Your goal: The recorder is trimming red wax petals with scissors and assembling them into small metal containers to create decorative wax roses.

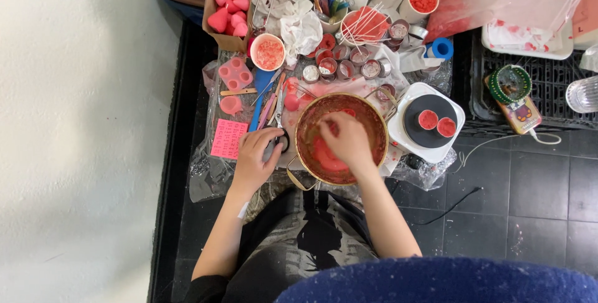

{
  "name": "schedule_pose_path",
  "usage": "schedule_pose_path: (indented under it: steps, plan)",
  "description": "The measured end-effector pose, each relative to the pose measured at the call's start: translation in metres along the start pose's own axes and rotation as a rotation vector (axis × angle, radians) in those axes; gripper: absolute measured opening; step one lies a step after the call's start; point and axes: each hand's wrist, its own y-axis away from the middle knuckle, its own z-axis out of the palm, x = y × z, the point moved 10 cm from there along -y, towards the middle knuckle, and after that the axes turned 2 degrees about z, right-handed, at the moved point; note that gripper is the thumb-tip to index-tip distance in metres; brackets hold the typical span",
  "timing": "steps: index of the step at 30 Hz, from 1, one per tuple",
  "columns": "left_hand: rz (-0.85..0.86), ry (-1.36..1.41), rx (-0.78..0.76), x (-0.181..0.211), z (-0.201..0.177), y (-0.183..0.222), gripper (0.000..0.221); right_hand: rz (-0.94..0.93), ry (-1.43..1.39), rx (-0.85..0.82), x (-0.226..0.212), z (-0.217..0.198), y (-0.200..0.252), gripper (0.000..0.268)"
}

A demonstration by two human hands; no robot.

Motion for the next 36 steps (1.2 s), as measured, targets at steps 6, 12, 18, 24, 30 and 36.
schedule_pose_path:
  steps: [6, 12, 18, 24, 30, 36]
  plan:
    - [0.055, 0.051, -0.022, 0.019, 0.015, -0.008, 0.028, 0.302, -0.636, 0.010, 0.060, -0.020, 0.014, 0.014]
    - [0.090, 0.092, -0.101, 0.057, 0.036, -0.024, 0.035, 0.309, -0.871, -0.049, 0.064, -0.010, 0.032, 0.014]
    - [0.084, 0.073, -0.113, 0.056, 0.053, -0.020, 0.021, 0.249, -0.918, -0.063, 0.041, -0.012, 0.040, 0.012]
    - [0.096, 0.069, -0.102, 0.051, 0.039, -0.013, 0.017, 0.259, -0.971, 0.006, 0.047, -0.017, 0.040, 0.012]
    - [0.082, 0.026, -0.060, 0.038, 0.009, -0.006, 0.013, 0.396, -0.855, -0.027, 0.056, -0.009, 0.047, 0.010]
    - [-0.113, 0.001, 0.015, 0.001, -0.024, 0.005, 0.015, 0.096, -0.326, 0.038, 0.024, -0.032, 0.051, 0.020]
